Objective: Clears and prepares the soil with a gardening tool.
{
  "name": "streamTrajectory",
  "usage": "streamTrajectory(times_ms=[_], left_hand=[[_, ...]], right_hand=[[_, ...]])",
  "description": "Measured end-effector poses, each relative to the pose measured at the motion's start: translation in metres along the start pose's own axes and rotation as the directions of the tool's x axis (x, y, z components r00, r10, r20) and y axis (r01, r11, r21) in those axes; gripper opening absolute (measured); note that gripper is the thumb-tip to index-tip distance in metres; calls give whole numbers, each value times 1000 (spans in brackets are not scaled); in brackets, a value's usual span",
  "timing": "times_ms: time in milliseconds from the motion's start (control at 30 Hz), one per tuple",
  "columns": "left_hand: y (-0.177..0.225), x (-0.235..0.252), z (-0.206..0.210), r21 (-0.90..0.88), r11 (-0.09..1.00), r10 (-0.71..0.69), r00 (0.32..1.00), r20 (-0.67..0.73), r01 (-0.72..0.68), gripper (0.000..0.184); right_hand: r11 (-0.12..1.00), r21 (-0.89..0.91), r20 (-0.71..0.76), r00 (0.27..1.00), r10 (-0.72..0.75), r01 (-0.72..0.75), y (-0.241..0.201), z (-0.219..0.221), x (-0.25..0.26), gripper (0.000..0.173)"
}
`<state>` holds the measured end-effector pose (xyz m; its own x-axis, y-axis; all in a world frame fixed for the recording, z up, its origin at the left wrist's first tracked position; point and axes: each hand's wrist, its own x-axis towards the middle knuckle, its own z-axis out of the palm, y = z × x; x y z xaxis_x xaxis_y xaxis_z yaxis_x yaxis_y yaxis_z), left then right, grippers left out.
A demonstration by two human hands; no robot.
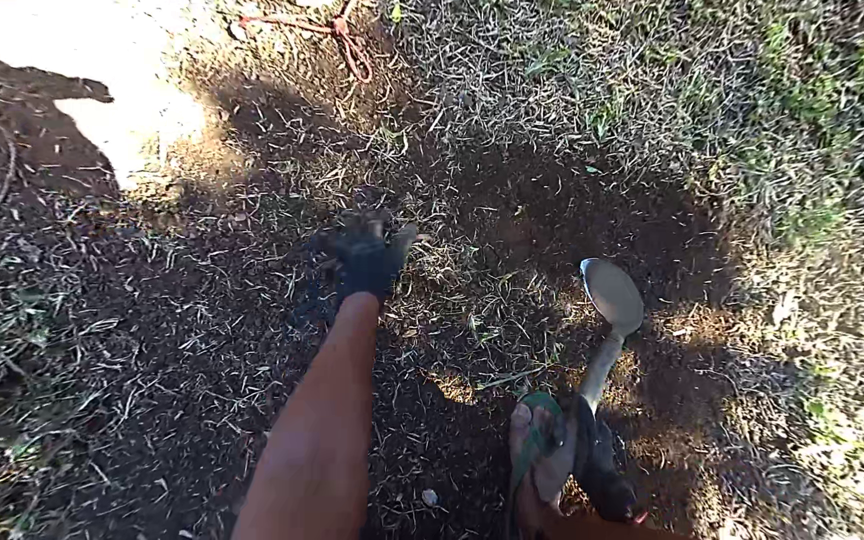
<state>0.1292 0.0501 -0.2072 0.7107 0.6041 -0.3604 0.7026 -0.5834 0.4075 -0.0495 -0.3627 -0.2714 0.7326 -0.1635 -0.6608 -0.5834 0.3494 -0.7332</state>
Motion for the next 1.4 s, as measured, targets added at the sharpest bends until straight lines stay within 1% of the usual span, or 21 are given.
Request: streamTrajectory(times_ms=[33, 100, 267, 300, 367, 433, 500, 533, 633, 733, 767, 867, 900, 967, 1033, 1067, 1100, 1133, 1233, 1333, 1400], left_hand=[[18, -4, 14, 39, 998, 47, 999, 11, -47, 88], [47, -20, 41, 71, 983, 166, 986, 27, -167, 95], [70, -97, 87, 62, 880, 466, 882, 70, -470, 119], [70, -113, 95, 85, 849, 512, 851, 115, -522, 120], [70, -146, 111, 135, 796, 559, 803, 207, -589, 115], [71, -172, 119, 186, 769, 540, 777, 324, -612, 94], [65, -184, 122, 167, 791, 513, 787, 343, -589, 60], [59, -180, 121, 108, 833, 491, 814, 311, -543, 51], [47, -146, 97, 78, 880, 429, 854, 296, -469, 52], [27, -117, 69, 107, 895, 405, 890, 210, -433, 61], [25, -112, 54, 58, 915, 385, 906, 173, -400, 61], [28, -118, 21, -127, 896, 438, 895, 85, -426, 50], [31, -122, 17, -167, 877, 468, 880, 84, -451, 47], [32, -119, 15, -242, 872, 459, 881, 111, -424, 44], [23, -110, 21, -296, 882, 402, 913, 69, -366, 44], [17, -106, 25, -287, 893, 365, 931, 15, -345, 45], [11, -104, 29, -254, 914, 317, 947, -39, -317, 46], [8, -102, 36, -195, 942, 263, 961, -83, -274, 48], [20, -99, 63, -14, 994, 104, 995, -14, -104, 72], [61, -111, 76, -27, 970, 241, 970, -8, -241, 63], [95, -119, 79, -101, 922, 376, 926, 16, -373, 56]], right_hand=[[989, -141, -1, 999, 40, -40, -19, -7, 17, 39], [961, -265, 26, 995, 92, -82, -37, -6, 27, 40], [987, -161, 92, 995, 25, -10, -59, 18, 1, 36], [958, -265, 46, 990, 131, -114, -90, 41, -17, 33], [839, -349, -158, 909, 386, -417, -133, 77, -30, 30], [981, -178, 60, 995, 85, -73, -68, 26, 0, 34], [988, -141, 82, 993, 79, -67, -33, -5, 28, 35], [982, -159, 59, 991, 116, -106, -26, -11, 37, 35], [976, -199, 44, 994, 104, -93, -6, -26, 60, 36], [988, -156, 175, 984, 25, 3, 22, -51, 80, 41], [982, -188, 169, 985, 33, 0, 5, -39, 66, 40], [904, -415, 43, 991, 130, -100, -112, 49, -33, 34], [916, -400, 92, 993, 74, -31, -128, 63, -55, 34], [959, -154, 299, 936, -184, 238, -119, 67, -67, 35], [963, -268, 177, 982, 71, -21, -141, 91, -81, 35], [949, -309, 175, 976, 127, -68, -134, 83, -65, 35], [977, -189, 322, 946, -34, 99, -96, 48, -30, 35], [962, -268, 127, 987, 96, -59, -83, 41, -11, 33], [973, -229, 88, 994, 63, -41, -24, -12, 42, 38], [964, -255, 26, 996, 90, -80, -29, -9, 40, 38], [965, -249, 70, 992, 105, -85, -47, 2, 26, 34]])
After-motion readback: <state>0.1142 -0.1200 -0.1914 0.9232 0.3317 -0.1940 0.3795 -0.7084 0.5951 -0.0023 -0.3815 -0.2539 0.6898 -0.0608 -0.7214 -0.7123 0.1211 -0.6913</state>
